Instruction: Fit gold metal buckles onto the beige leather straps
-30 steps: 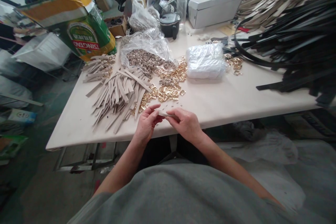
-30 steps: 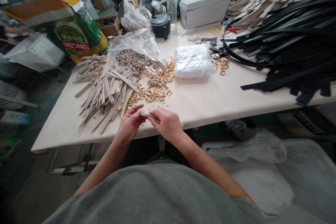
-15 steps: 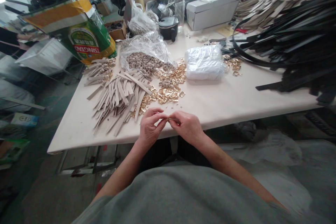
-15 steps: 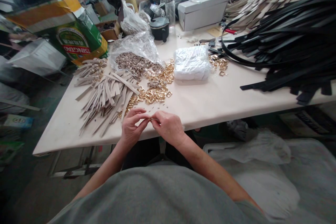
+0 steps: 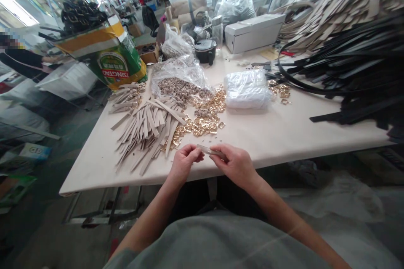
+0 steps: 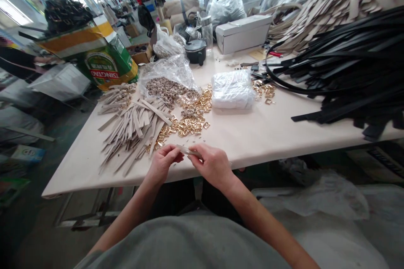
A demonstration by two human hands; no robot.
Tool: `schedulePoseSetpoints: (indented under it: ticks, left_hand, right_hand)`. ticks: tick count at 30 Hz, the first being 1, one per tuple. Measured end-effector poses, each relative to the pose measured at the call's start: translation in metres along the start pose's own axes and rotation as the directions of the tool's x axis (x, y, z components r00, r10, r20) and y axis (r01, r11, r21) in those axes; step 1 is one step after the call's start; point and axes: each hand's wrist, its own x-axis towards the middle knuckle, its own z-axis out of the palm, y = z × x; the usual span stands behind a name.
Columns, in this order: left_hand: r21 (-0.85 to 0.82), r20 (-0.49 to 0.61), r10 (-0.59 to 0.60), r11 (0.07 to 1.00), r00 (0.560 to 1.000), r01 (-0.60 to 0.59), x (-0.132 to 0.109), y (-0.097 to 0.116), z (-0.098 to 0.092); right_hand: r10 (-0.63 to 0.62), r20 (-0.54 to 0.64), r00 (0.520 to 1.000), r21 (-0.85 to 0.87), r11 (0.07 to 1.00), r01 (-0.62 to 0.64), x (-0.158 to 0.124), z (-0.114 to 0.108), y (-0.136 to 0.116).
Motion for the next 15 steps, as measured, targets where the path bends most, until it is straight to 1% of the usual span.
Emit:
schedulePoseSetpoints:
  ticks: [4, 8, 11, 15]
  left_hand:
    - [0.019, 0.031, 0.022, 1.0, 0.999, -0.022, 0.002, 0.001, 0.004]
    - [0.059, 0.086, 0.071, 0.995, 0.994, -0.076, 0.005, 0.003, 0.008]
    - [0.122, 0.131, 0.148, 0.979, 0.98, -0.164, 0.007, 0.009, 0.011]
    - [0.228, 0.18, 0.238, 0.934, 0.954, -0.276, 0.01, 0.019, 0.017]
  right_hand:
    - [-0.069, -0.061, 0.996, -0.084, 0.994, 0.063, 0.003, 0.005, 0.0]
    - [-0.059, -0.094, 0.994, -0.031, 0.998, 0.056, 0.004, 0.008, 0.003]
    - [-0.045, -0.136, 0.99, 0.016, 0.999, 0.048, 0.004, 0.007, 0.005]
    - [-0.068, -0.139, 0.988, -0.083, 0.995, 0.057, 0.004, 0.002, 0.008]
